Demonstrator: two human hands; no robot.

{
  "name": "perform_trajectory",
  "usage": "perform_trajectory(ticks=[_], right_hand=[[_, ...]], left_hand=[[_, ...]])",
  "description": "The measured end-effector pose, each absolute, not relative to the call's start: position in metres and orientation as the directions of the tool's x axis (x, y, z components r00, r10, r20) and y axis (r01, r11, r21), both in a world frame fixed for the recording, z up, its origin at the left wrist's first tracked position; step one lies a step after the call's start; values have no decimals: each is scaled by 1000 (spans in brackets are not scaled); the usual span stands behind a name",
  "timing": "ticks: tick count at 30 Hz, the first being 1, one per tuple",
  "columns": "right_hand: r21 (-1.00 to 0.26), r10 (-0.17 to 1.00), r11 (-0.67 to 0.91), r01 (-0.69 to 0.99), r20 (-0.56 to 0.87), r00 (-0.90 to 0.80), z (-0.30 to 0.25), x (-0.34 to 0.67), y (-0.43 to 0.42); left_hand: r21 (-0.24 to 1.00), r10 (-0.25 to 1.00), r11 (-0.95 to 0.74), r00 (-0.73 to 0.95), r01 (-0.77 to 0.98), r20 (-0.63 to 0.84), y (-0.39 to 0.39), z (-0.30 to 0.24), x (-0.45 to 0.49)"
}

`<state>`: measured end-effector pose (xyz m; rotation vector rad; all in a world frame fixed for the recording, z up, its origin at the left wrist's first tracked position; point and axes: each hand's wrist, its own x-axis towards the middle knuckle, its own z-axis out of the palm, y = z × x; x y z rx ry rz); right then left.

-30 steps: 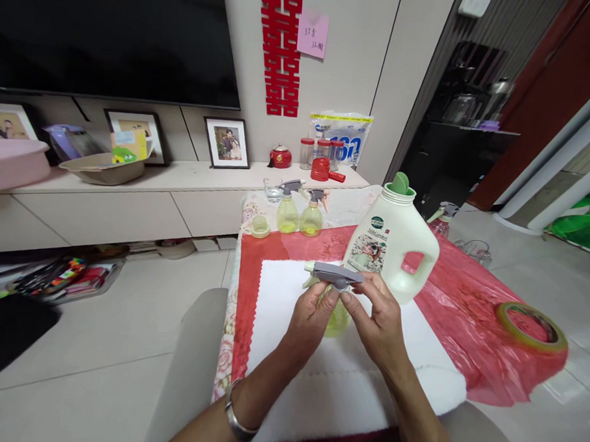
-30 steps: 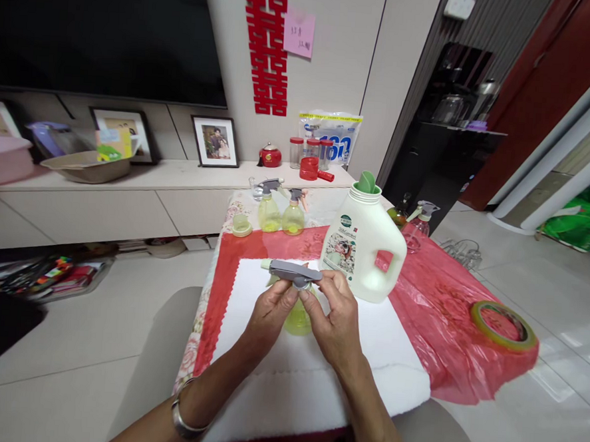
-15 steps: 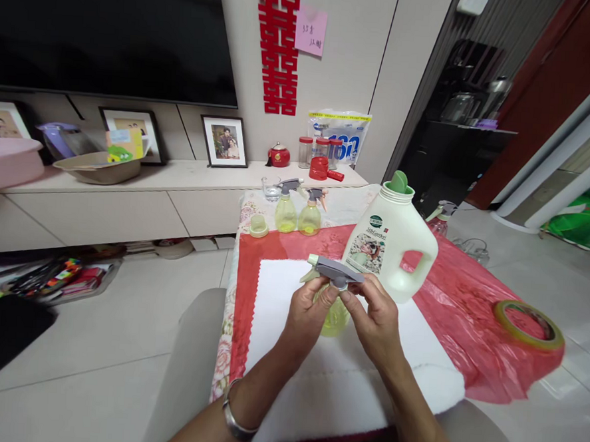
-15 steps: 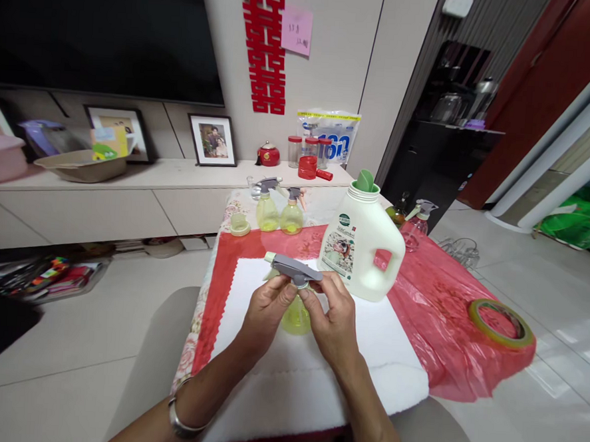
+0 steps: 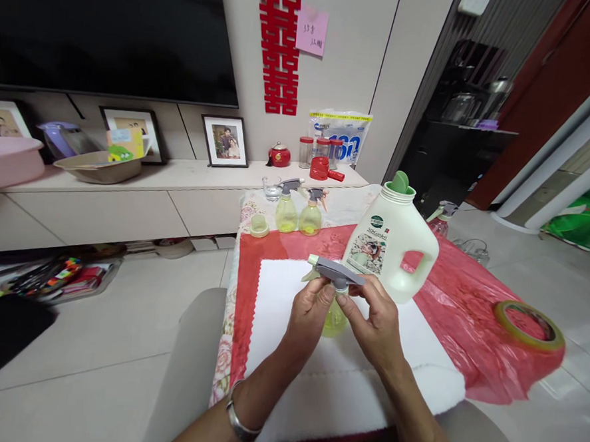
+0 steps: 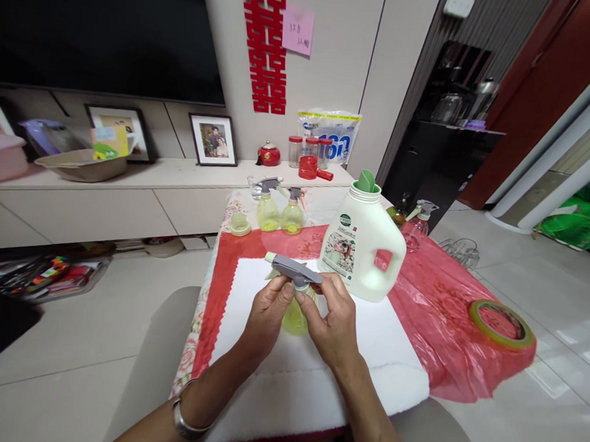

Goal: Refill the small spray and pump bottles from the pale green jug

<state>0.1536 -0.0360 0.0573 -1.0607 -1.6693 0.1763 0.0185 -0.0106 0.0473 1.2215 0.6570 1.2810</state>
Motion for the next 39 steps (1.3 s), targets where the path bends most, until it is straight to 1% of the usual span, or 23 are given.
perform_trajectory(ticks=[3,5,10,13,18,26,30,39], right_hand=[[-567,691,604,560,723,-14,57,153,-36],[-560,689,608,562,724,-23,57,152,-36],[-555,684,611,565,729,-23,58,147,-36],[-551,677,615,564,736,-19,59,145,-36],[-545,664,607,578,748,9,57,142,-35],[-505,626,574,645,778,52,53,135,-37],[-481,612,568,668,789,47,59,132,-41],[-586,677,560,585,731,84,62,135,-37]], left_hand=[[901,949,-115,222,-417,224,-9,43,21],[906,956,-99,215,-411,202,-10,40,22],[957,974,-130,149,-259,173,-13,36,21],[965,973,-150,144,-214,183,-13,36,21],[959,969,-160,146,-232,197,-14,38,22],[964,975,-142,135,-224,175,-14,33,23],[953,970,-144,153,-266,189,-14,36,24],[964,970,-181,129,-195,208,-14,37,24]])
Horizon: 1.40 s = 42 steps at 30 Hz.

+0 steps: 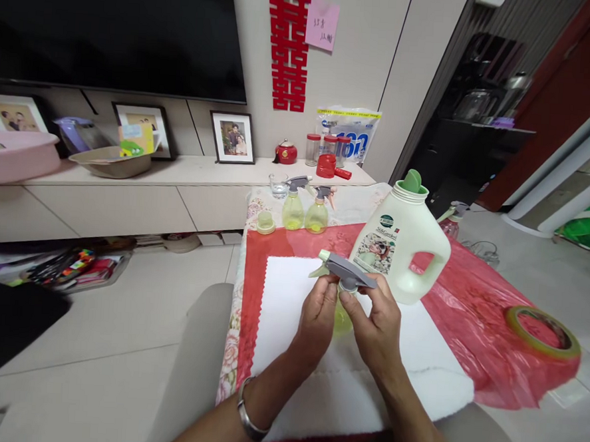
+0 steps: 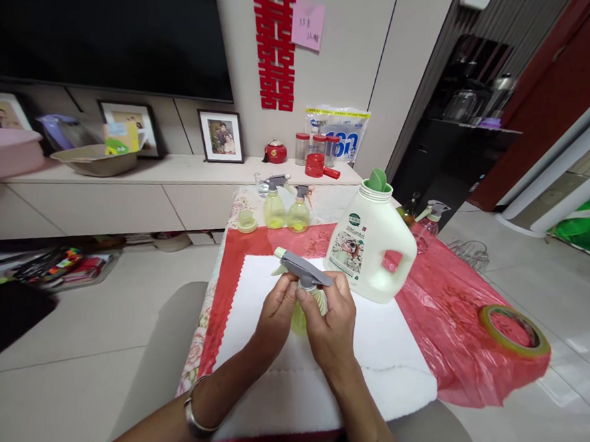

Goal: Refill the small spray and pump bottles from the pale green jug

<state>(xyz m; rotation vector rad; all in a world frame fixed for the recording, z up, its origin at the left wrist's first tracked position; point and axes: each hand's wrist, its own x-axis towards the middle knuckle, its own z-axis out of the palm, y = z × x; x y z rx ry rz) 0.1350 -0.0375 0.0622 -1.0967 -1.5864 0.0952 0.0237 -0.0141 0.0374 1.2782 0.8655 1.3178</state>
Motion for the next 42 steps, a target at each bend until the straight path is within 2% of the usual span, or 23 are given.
perform_trajectory(ticks=[6,12,16,23,27,32,37,42], right_hand=[[-594,683,555,582,725,88,58,136,-39],[-591,670,554,587,734,107,55,135,-38],[-608,680,545,577,723,119,52,136,-36],[-641,750,574,510,661,-14,58,152,-37],[-658,770,582,477,634,-65,62,160,-36],[-686,772,551,475,635,20,57,155,-36],[-712,775,536,454,628,69,52,150,-36],[-725,795,541,427,606,22,54,156,-35]], left_hand=[[964,975,-151,125,-217,181,-14,40,23],[927,958,-181,156,-329,242,-15,35,18],[918,949,-201,164,-343,269,-13,28,15],[892,947,-155,193,-425,257,-12,29,18],[883,944,-192,164,-428,285,-14,37,20],[904,946,-242,121,-351,300,-15,37,19],[913,946,-211,164,-348,281,-13,31,17],[911,949,-175,182,-372,257,-12,32,17]])
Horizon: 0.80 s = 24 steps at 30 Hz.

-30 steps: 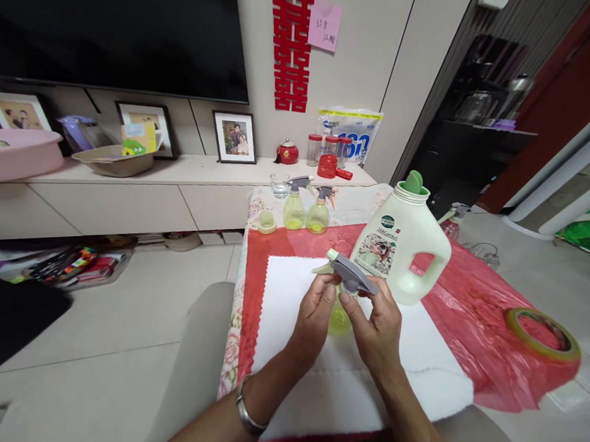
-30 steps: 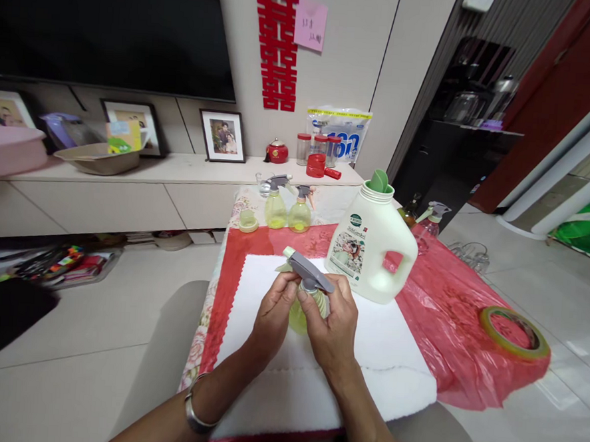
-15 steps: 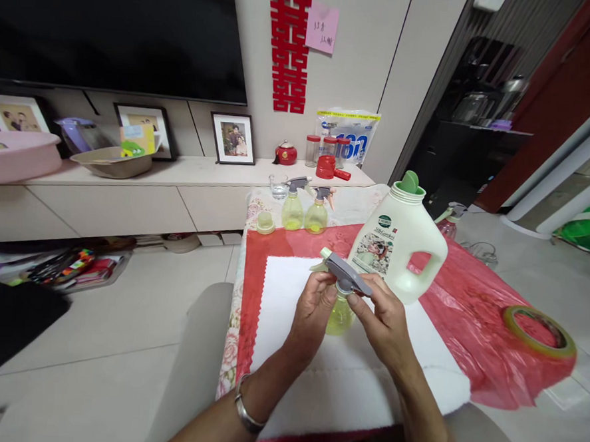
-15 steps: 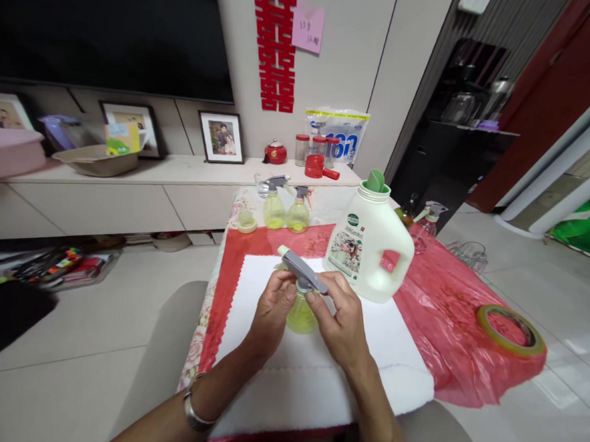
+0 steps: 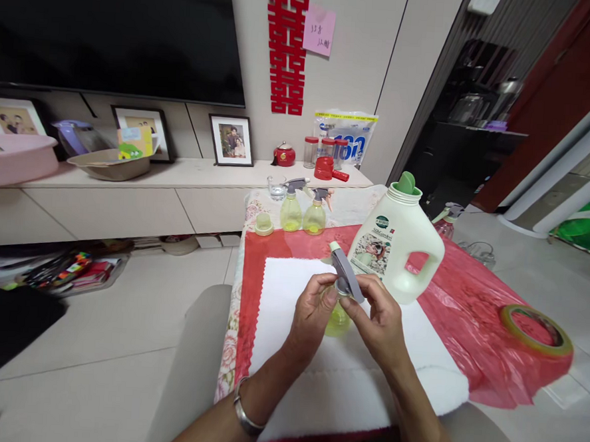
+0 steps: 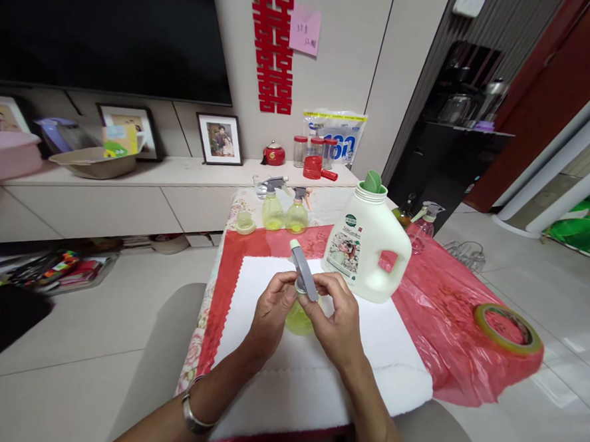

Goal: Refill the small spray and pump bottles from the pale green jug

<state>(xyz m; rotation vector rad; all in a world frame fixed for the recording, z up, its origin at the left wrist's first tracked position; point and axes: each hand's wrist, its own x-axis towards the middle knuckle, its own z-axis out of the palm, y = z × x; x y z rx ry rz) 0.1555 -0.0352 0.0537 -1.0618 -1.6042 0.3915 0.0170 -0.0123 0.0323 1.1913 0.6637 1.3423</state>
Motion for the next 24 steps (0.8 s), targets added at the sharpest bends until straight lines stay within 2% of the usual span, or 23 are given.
perform_trajectory(ticks=[4,10,18,24], right_hand=[[-723,792,556,409,611,4,54,157,-36],[-735,769,553,393,632,98,44,150,-35],[-739,737,536,408,645,200,39,141,-36],[-707,692,568,421,687,221,32,138,-34]], left_hand=[[898,948,-191,163,-397,274,-14,37,19],[909,947,-242,122,-340,298,-16,41,19],[895,929,-206,210,-394,306,-14,33,15],[913,927,-230,212,-336,311,-15,39,16]])
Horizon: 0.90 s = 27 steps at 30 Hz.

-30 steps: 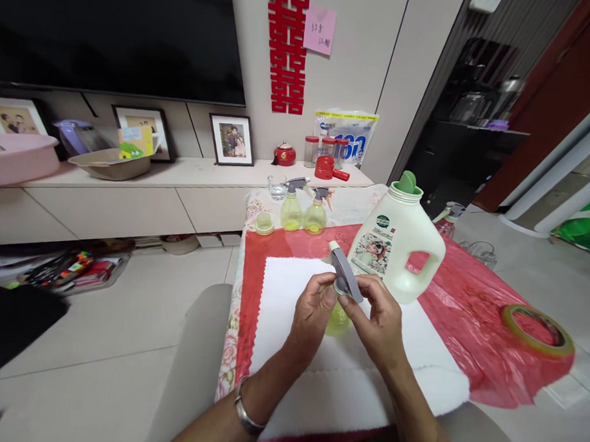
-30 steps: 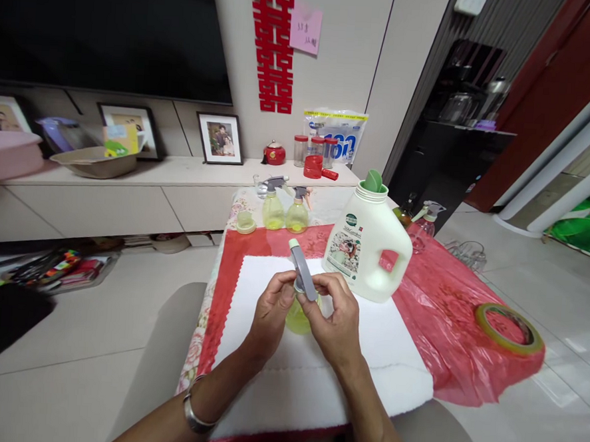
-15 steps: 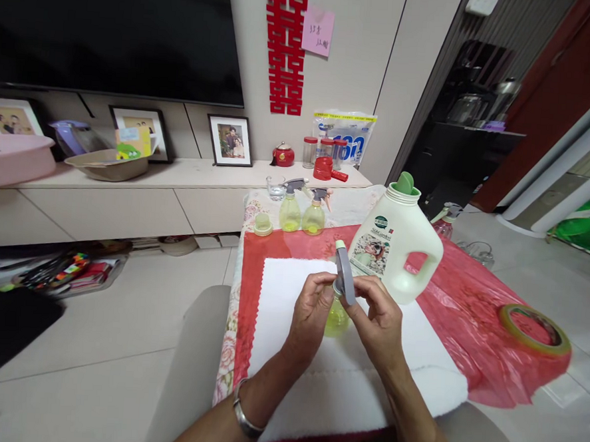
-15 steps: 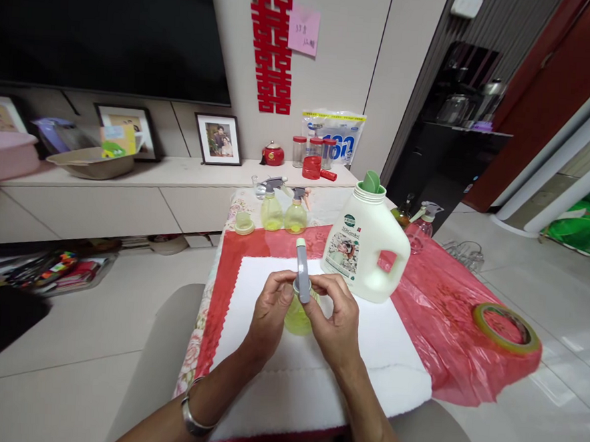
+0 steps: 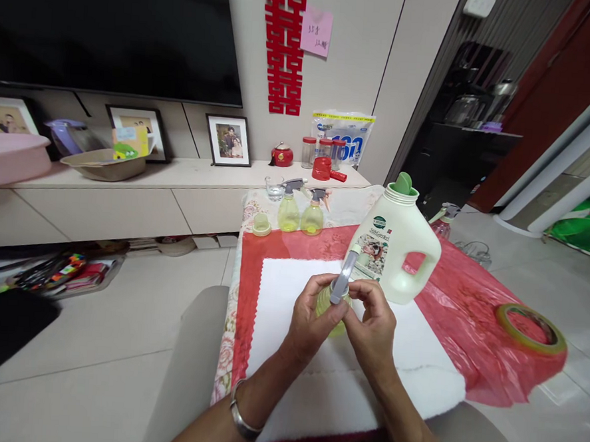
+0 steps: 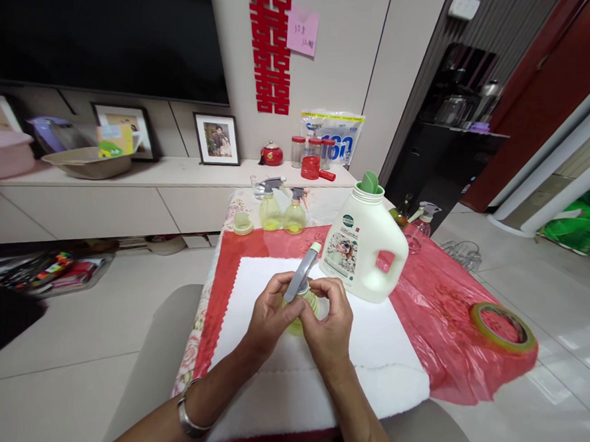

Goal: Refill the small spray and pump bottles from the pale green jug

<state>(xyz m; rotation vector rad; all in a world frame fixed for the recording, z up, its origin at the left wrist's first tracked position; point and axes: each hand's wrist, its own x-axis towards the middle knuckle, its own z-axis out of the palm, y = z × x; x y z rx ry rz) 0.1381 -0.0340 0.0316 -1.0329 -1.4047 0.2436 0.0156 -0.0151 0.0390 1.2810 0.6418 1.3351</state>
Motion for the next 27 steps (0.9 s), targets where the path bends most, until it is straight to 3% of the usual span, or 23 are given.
perform_trajectory(ticks=[10,20,27], right_hand=[[-719,746,595,360,661,88,35,151,-34],[-760,758,577,299,635,150,30,149,-31],[-867,822,487,108,497,279,14,141,-28]], left_hand=[[935,951,-195,178,-294,254,-13,41,19],[914,928,-192,238,-357,288,-12,34,18],[887,938,-181,197,-425,286,-13,35,19]])
